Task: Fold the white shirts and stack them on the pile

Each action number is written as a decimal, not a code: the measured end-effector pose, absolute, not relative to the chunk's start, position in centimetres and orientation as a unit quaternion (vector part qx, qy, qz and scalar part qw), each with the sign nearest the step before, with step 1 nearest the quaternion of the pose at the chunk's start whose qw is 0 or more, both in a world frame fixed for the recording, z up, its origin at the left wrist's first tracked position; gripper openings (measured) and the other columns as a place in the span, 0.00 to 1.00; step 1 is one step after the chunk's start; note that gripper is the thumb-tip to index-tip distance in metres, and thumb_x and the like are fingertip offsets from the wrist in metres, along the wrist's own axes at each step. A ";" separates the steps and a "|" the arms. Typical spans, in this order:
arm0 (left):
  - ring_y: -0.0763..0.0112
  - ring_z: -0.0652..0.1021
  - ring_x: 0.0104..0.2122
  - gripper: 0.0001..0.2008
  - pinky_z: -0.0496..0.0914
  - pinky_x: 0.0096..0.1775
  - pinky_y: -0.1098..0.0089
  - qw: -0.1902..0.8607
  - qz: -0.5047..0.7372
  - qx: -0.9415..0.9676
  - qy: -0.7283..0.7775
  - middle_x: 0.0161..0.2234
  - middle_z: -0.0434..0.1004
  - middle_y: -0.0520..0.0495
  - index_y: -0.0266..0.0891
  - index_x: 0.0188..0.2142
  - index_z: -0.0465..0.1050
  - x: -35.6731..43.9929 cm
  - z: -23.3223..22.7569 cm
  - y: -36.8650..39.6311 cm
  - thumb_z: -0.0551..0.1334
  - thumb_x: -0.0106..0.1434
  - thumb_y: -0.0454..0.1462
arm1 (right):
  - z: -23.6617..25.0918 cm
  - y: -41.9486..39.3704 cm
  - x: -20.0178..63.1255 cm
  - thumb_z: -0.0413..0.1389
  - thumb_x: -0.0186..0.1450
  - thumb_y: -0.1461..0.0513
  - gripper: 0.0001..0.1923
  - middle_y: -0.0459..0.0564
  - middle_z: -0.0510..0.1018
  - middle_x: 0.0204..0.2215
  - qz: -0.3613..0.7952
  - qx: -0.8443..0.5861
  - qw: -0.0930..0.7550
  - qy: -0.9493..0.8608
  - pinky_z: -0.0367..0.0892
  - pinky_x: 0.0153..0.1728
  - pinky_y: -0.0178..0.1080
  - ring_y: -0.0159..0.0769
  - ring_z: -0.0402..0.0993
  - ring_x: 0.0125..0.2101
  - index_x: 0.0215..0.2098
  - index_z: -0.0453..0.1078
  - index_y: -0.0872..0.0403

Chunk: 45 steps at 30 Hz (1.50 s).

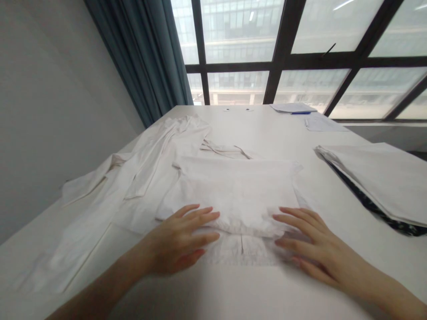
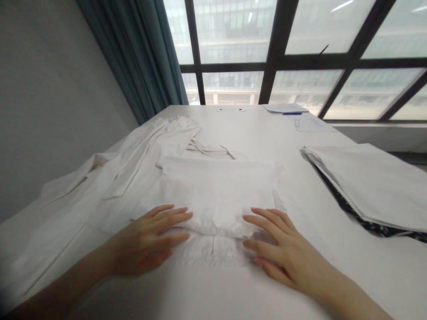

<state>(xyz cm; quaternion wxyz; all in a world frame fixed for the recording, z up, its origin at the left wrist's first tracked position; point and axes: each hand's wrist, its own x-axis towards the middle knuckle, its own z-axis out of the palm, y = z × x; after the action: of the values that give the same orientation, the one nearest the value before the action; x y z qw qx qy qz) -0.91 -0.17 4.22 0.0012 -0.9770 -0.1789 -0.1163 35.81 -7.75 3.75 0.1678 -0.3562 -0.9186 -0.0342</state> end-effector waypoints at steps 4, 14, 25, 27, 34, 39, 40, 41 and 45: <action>0.60 0.68 0.59 0.13 0.58 0.61 0.57 0.042 -0.114 -0.975 -0.188 0.60 0.68 0.44 0.41 0.49 0.72 -0.1 3.7 -0.4 0.57 0.66 0.35 | 3.4 -7.9 34.9 0.54 0.67 0.56 0.20 0.51 0.66 0.62 -0.074 -0.325 0.099 -0.938 0.57 0.57 0.53 0.46 0.59 0.61 0.57 0.68 0.46; 0.65 0.73 0.56 0.15 0.53 0.64 0.56 -0.011 -0.128 -0.980 -0.150 0.54 0.75 0.47 0.41 0.48 0.73 -0.2 3.9 -0.5 0.54 0.66 0.29 | 3.6 -7.9 35.1 0.55 0.67 0.57 0.20 0.48 0.74 0.55 -0.137 -0.326 0.118 -0.928 0.51 0.59 0.51 0.44 0.64 0.59 0.57 0.67 0.51; 0.61 0.78 0.42 0.16 0.70 0.42 0.64 -0.016 -0.185 -0.791 -0.583 0.43 0.78 0.45 0.40 0.42 0.72 -4.5 4.4 3.4 0.50 0.67 0.44 | 2.8 -6.7 39.1 0.48 0.67 0.50 0.15 0.52 0.79 0.31 0.017 -0.706 0.260 -0.659 0.69 0.27 0.42 0.42 0.75 0.27 0.41 0.67 0.51; 0.60 0.77 0.38 0.17 0.68 0.37 0.65 -0.017 -0.142 -0.754 -0.641 0.40 0.77 0.44 0.40 0.40 0.71 -5.0 4.6 3.9 0.50 0.66 0.46 | 2.4 -6.3 39.3 0.48 0.65 0.47 0.19 0.49 0.78 0.28 0.095 -0.735 0.243 -0.626 0.67 0.23 0.40 0.39 0.73 0.22 0.44 0.66 0.51; 0.65 0.74 0.28 0.18 0.63 0.30 0.70 -0.124 -0.112 -0.726 -0.667 0.27 0.74 0.50 0.41 0.34 0.67 -5.7 3.9 4.3 0.53 0.63 0.52 | 2.0 -6.1 39.0 0.53 0.62 0.44 0.29 0.44 0.75 0.24 0.205 -0.698 0.280 -0.627 0.66 0.25 0.37 0.34 0.68 0.21 0.55 0.64 0.52; 0.66 0.72 0.27 0.20 0.62 0.31 0.69 -0.116 -0.109 -0.760 -0.630 0.28 0.70 0.48 0.40 0.26 0.66 -6.1 3.3 4.6 0.55 0.60 0.54 | 2.4 -6.7 38.3 0.56 0.60 0.42 0.34 0.47 0.76 0.28 0.261 -0.693 0.338 -0.581 0.66 0.25 0.37 0.35 0.70 0.24 0.58 0.64 0.49; 0.67 0.71 0.28 0.20 0.63 0.32 0.68 -0.113 -0.116 -0.766 -0.622 0.29 0.70 0.48 0.40 0.24 0.65 -6.1 3.5 4.6 0.55 0.60 0.54 | 2.6 -6.8 38.1 0.56 0.59 0.41 0.34 0.47 0.76 0.27 0.268 -0.693 0.346 -0.573 0.65 0.23 0.36 0.35 0.70 0.23 0.57 0.65 0.49; 0.67 0.71 0.28 0.21 0.64 0.33 0.68 -0.115 -0.130 -0.769 -0.615 0.30 0.70 0.48 0.40 0.23 0.65 -6.1 3.8 4.6 0.55 0.59 0.54 | 2.8 -6.8 38.1 0.57 0.58 0.40 0.34 0.46 0.75 0.26 0.276 -0.692 0.353 -0.567 0.65 0.21 0.36 0.34 0.68 0.23 0.55 0.67 0.49; 0.70 0.69 0.25 0.23 0.65 0.29 0.70 -0.235 -0.189 -0.732 -0.610 0.25 0.67 0.51 0.40 0.22 0.63 -6.1 5.2 4.3 0.55 0.58 0.57 | 3.7 -6.7 38.9 0.56 0.58 0.39 0.30 0.43 0.67 0.19 0.245 -0.701 0.347 -0.572 0.63 0.18 0.34 0.32 0.63 0.19 0.48 0.74 0.49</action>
<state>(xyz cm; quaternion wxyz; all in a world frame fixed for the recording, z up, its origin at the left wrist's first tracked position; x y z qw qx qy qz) -6.14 4.25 5.15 -0.2348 -0.7324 -0.6104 -0.1893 38.87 -6.68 3.68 0.3469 -0.7012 -0.5725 0.2455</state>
